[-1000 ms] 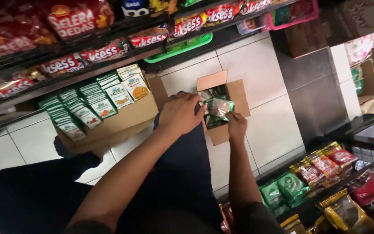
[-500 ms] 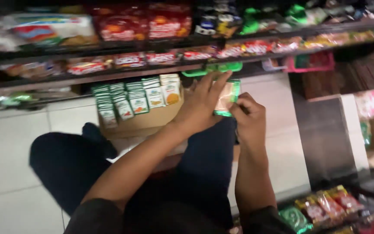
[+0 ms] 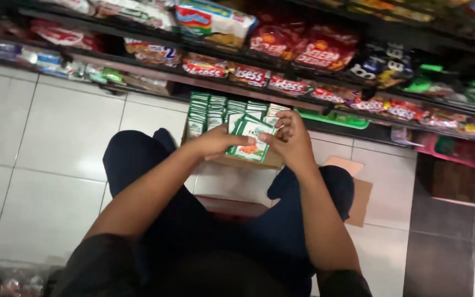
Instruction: Organizing and stacking small boxes of products on a grocery store shelf.
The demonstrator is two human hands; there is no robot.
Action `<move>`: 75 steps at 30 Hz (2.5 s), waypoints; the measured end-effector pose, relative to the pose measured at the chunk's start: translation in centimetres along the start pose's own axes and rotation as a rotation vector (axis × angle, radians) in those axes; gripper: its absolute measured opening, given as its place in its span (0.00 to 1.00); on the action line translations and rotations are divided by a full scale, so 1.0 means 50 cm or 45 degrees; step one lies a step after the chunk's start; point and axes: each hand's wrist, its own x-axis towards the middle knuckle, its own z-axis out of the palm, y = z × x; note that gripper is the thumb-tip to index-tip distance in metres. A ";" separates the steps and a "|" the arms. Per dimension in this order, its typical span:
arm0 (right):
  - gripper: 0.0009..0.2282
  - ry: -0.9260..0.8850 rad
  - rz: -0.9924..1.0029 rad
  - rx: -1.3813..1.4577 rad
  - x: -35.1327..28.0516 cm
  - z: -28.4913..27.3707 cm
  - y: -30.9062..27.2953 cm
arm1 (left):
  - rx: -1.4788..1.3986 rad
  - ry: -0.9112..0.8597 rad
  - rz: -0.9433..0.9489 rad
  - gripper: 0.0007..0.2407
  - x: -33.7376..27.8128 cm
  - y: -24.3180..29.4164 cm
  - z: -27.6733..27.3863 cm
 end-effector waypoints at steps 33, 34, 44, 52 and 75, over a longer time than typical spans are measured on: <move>0.10 -0.119 0.411 -0.236 0.071 0.008 0.165 | -0.873 0.327 0.422 0.14 0.233 -0.178 -0.120; 0.10 -0.120 0.411 -0.238 0.065 0.012 0.173 | -0.874 0.327 0.423 0.14 0.227 -0.173 -0.120; 0.09 -0.263 0.174 -0.690 0.038 0.076 0.330 | -1.005 0.440 0.467 0.13 0.199 -0.130 -0.133; 0.07 -0.480 0.172 -1.063 0.117 0.170 0.412 | -1.042 0.391 0.524 0.13 0.201 -0.126 -0.136; 0.06 -0.440 -0.120 -1.356 0.051 0.301 0.504 | -1.084 0.317 0.565 0.12 0.190 -0.114 -0.133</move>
